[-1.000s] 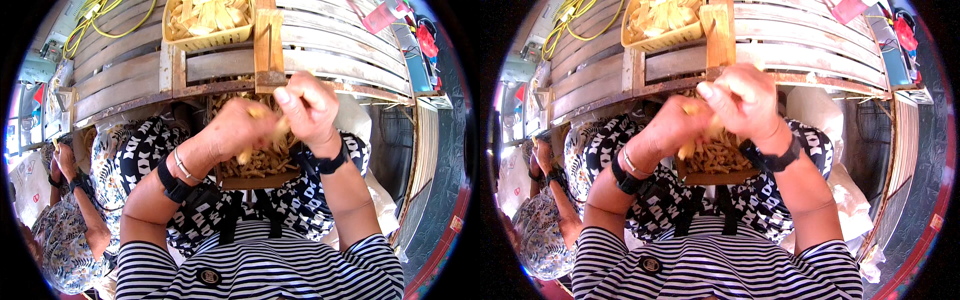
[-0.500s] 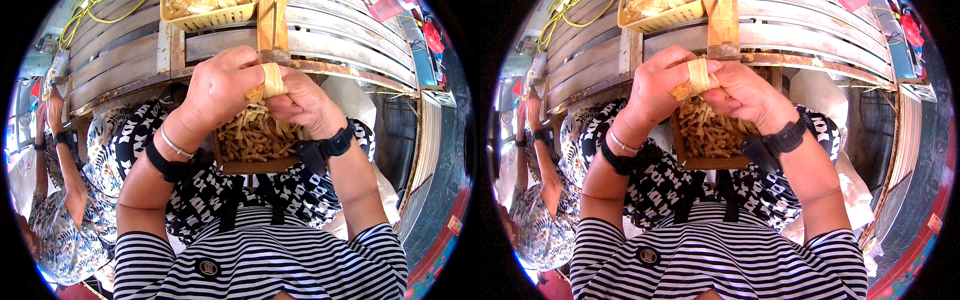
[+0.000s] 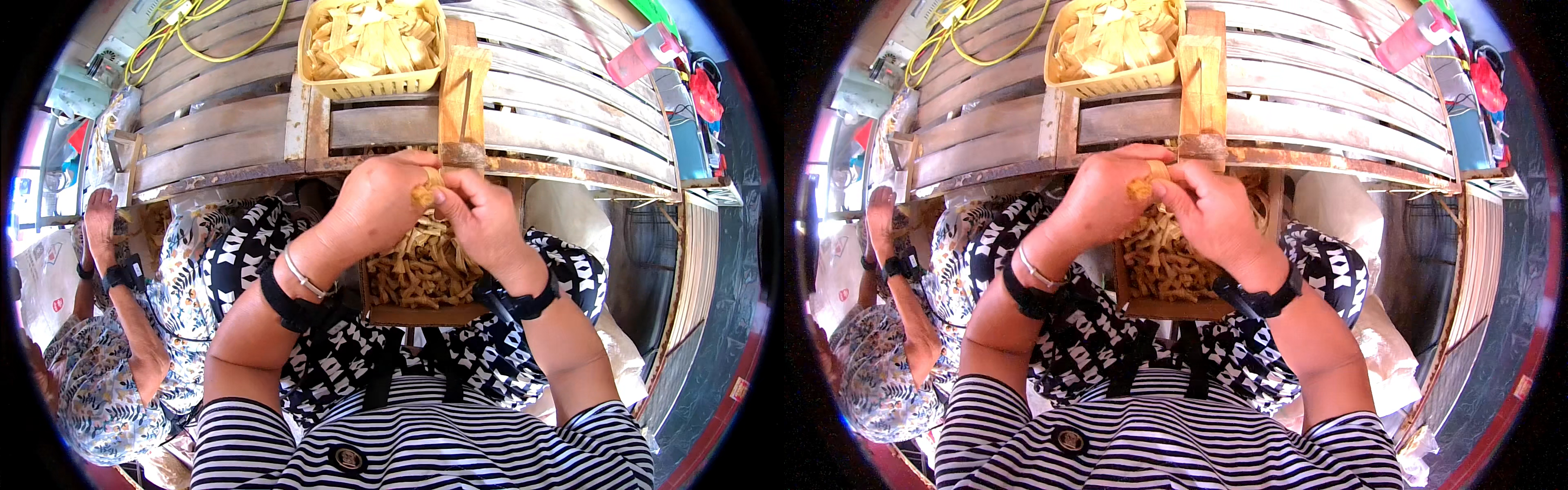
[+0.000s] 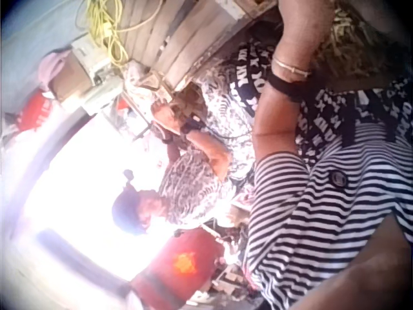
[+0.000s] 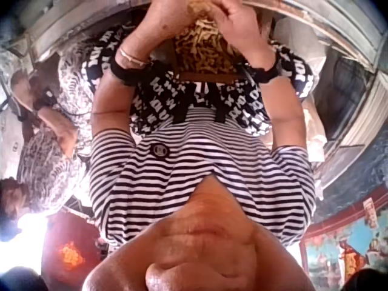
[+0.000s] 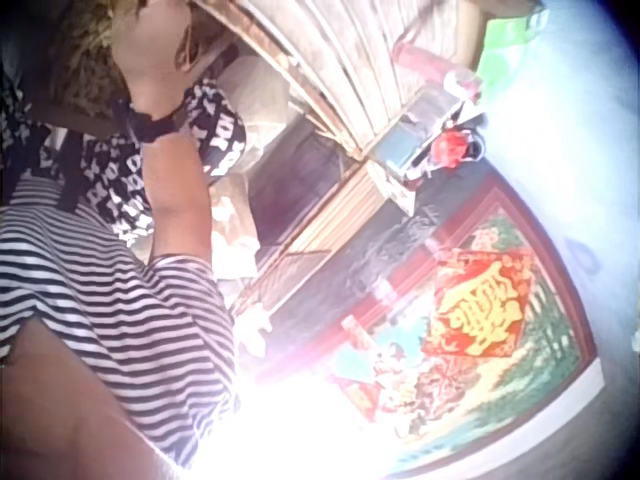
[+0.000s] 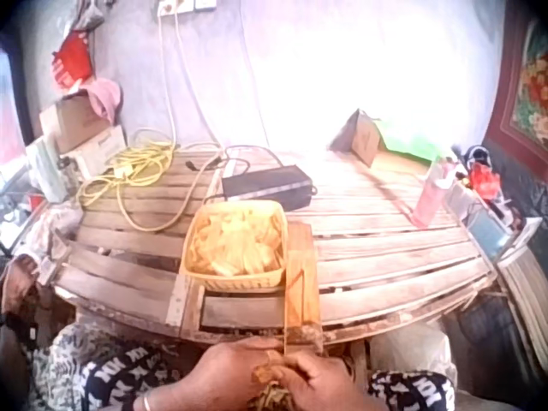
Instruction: The person wraps thin bamboo strips around a wooden jig to create small circular rings by hand. They take material from a box, wind it around the tool, and place the finished rings into a basket.
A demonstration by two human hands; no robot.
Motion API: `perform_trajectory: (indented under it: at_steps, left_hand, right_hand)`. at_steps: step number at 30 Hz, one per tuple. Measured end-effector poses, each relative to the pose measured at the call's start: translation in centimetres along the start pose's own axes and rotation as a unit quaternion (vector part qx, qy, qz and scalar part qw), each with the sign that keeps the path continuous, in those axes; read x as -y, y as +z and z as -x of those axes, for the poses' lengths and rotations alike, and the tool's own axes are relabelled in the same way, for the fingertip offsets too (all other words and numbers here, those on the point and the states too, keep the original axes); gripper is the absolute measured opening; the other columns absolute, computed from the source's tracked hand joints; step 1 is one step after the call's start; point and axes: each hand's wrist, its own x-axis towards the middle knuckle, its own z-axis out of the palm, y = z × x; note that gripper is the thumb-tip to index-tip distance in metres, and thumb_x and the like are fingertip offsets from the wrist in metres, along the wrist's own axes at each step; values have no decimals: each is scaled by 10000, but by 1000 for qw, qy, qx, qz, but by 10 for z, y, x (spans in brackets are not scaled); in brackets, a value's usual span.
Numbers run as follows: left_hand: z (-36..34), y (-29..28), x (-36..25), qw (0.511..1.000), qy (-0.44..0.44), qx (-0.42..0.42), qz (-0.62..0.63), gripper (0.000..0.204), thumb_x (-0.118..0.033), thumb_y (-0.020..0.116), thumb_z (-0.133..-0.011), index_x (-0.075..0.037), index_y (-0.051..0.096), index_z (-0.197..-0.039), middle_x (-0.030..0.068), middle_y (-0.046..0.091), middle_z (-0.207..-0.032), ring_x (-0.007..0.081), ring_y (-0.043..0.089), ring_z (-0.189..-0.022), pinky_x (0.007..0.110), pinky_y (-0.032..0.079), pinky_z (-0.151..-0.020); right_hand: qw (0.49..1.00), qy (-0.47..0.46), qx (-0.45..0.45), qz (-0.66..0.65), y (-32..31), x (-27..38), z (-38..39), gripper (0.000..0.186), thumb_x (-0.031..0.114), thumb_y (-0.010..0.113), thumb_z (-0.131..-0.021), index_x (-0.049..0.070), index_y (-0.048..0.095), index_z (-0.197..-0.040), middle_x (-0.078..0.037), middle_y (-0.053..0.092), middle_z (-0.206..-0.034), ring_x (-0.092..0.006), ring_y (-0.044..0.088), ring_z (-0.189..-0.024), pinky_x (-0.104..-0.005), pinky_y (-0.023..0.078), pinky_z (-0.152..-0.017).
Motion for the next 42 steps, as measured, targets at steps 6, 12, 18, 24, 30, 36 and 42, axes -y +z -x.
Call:
perform_trajectory:
  at_steps: [6, 12, 18, 24, 30, 36, 42]
  left_hand:
    - [-4, -1, -16, 997, 18, -77, 20, 79, -22, 637, -732, -11, 629, -810, 127, 630, -1007, 280, 635, -868, 328, 520, -744]
    - [-7, -38, -30, 829, -177, -86, 522, 43, 0, 615, -819, 39, 630, -819, 52, 600, -1010, 122, 550, -652, 236, 465, -604]
    - [-8, -37, -21, 838, -162, -185, 487, 136, -85, 632, -854, 32, 651, -922, 57, 617, -952, 68, 508, -617, 191, 427, -547]
    - [-10, -23, -9, 814, -253, -86, 516, 246, -167, 645, -855, -8, 608, -1039, 63, 630, -817, 76, 501, -571, 192, 405, -505]
    - [-12, -10, -10, 745, -319, -78, 580, 124, -72, 646, -820, -40, 578, -918, 67, 618, -723, 95, 512, -526, 208, 401, -468]
    - [-16, -6, -13, 774, -294, -137, 545, 88, -42, 618, -837, -42, 553, -896, 62, 601, -705, 107, 510, -545, 220, 413, -509]
    - [-46, 6, 2, 797, -285, -156, 509, 143, -53, 639, -835, -24, 566, -954, 54, 612, -771, 98, 519, -607, 219, 428, -557]
  right_hand:
    - [978, 84, -60, -184, 14, -11, 1, 93, 80, 511, -928, 47, 486, -1011, -33, 558, -757, -63, 504, -645, -240, 432, -567]
    - [844, 129, 3, -521, -3, 1, -8, 99, 191, 457, -978, 100, 474, -945, 45, 413, -676, -32, 360, -549, -197, 319, -505]
    - [810, 130, 36, -570, -11, -6, -9, 193, 290, 478, -963, 113, 500, -888, 16, 464, -648, -92, 404, -536, -219, 349, -513]
    - [826, 202, 6, -525, -18, -2, -12, 51, 139, 533, -913, 89, 528, -908, -29, 577, -744, -93, 495, -612, -205, 405, -546]
    - [874, 234, -8, -425, -20, -8, -9, 28, 79, 581, -841, 67, 556, -843, -19, 564, -684, -76, 480, -550, -201, 397, -499]
    - [905, 191, -89, -370, -35, -15, -15, 36, 40, 579, -825, 64, 583, -851, -12, 555, -656, -66, 470, -536, -199, 399, -506]
    - [976, 72, -149, -144, -36, -27, -39, 94, 94, 618, -877, 28, 609, -944, 22, 573, -781, -29, 487, -692, -186, 412, -635]
